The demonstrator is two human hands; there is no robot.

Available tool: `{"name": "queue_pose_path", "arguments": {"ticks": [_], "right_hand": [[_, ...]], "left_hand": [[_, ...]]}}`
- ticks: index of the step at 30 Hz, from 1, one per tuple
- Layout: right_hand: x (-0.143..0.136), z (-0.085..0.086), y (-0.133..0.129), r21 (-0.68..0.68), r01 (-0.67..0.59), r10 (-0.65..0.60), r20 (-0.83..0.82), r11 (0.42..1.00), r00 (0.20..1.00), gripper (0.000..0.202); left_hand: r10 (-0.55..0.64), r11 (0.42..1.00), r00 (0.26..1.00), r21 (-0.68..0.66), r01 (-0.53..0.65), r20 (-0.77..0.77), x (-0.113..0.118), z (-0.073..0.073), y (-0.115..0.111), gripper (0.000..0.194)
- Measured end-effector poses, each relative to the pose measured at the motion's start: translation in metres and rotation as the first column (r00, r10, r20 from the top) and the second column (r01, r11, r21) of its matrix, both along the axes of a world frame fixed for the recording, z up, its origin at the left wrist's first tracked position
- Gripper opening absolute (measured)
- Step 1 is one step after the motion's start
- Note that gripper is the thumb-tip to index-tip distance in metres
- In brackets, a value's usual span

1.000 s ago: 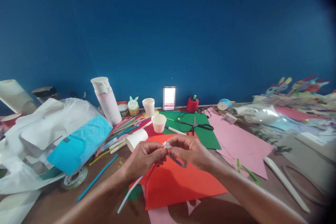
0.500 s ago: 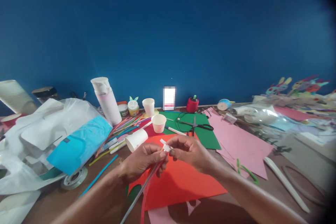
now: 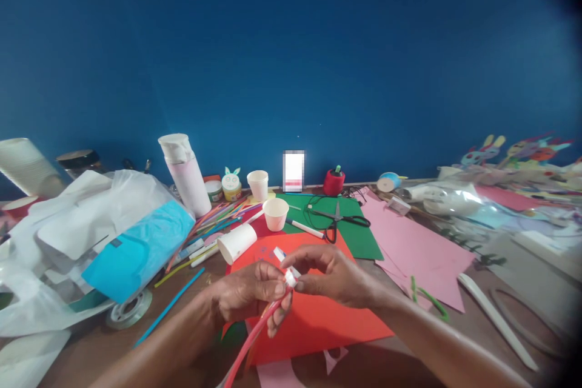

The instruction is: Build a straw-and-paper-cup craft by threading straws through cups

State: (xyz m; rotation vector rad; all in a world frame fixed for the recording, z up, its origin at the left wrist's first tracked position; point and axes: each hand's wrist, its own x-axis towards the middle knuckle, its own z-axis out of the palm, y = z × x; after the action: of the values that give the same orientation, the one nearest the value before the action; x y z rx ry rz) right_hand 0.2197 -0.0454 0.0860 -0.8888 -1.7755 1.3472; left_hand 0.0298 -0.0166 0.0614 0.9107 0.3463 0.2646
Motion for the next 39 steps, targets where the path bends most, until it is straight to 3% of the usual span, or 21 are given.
{"name": "queue_pose_path", "arguments": {"ticks": [7,12,18,21,25,28,31,34,39], "right_hand": [[-0.001,0.000,0.000,-0.015,-0.045,0.045,-0.001,0.999,0.999,0.021],[-0.001,-0.008,0.006,-0.071,-0.033,0.027,-0.083,0.997,0.996,0.019],[0.002,-0.027,0.025,-0.138,0.059,-0.070,-0.073,0.989,0.995,0.024],[0.003,-0.029,0.030,-0.109,0.139,-0.141,-0.008,0.984,0.990,0.023],[0.001,-0.033,0.031,-0.099,0.199,-0.197,0.034,0.975,0.980,0.023],[-0.001,-0.037,0.031,-0.081,0.209,-0.207,0.041,0.974,0.978,0.021],[-0.002,-0.038,0.030,-0.073,0.202,-0.200,0.037,0.977,0.979,0.020],[-0.002,-0.035,0.029,-0.130,0.164,-0.163,0.015,0.978,0.986,0.017],[0.000,-0.031,0.029,-0.145,0.144,-0.145,0.002,0.979,0.989,0.015]], "left_hand": [[-0.058,0.996,0.997,-0.058,0.061,0.050,0.003,-0.009,0.001,0.028],[-0.007,0.998,0.999,-0.059,0.009,0.035,0.003,-0.013,0.002,0.029],[0.151,0.981,0.986,0.135,-0.139,-0.075,0.006,-0.018,0.012,0.034],[0.272,0.936,0.952,0.266,-0.229,-0.138,0.008,-0.017,0.016,0.031],[0.455,0.824,0.868,0.462,-0.327,-0.197,0.009,-0.012,0.017,0.026],[0.528,0.727,0.821,0.615,-0.305,-0.217,0.010,-0.011,0.016,0.025],[0.551,0.668,0.806,0.694,-0.268,-0.219,0.011,-0.011,0.014,0.027],[0.550,0.677,0.807,0.681,-0.280,-0.215,0.010,-0.010,0.014,0.030],[0.509,0.762,0.838,0.556,-0.332,-0.196,0.009,-0.009,0.015,0.030]]}}
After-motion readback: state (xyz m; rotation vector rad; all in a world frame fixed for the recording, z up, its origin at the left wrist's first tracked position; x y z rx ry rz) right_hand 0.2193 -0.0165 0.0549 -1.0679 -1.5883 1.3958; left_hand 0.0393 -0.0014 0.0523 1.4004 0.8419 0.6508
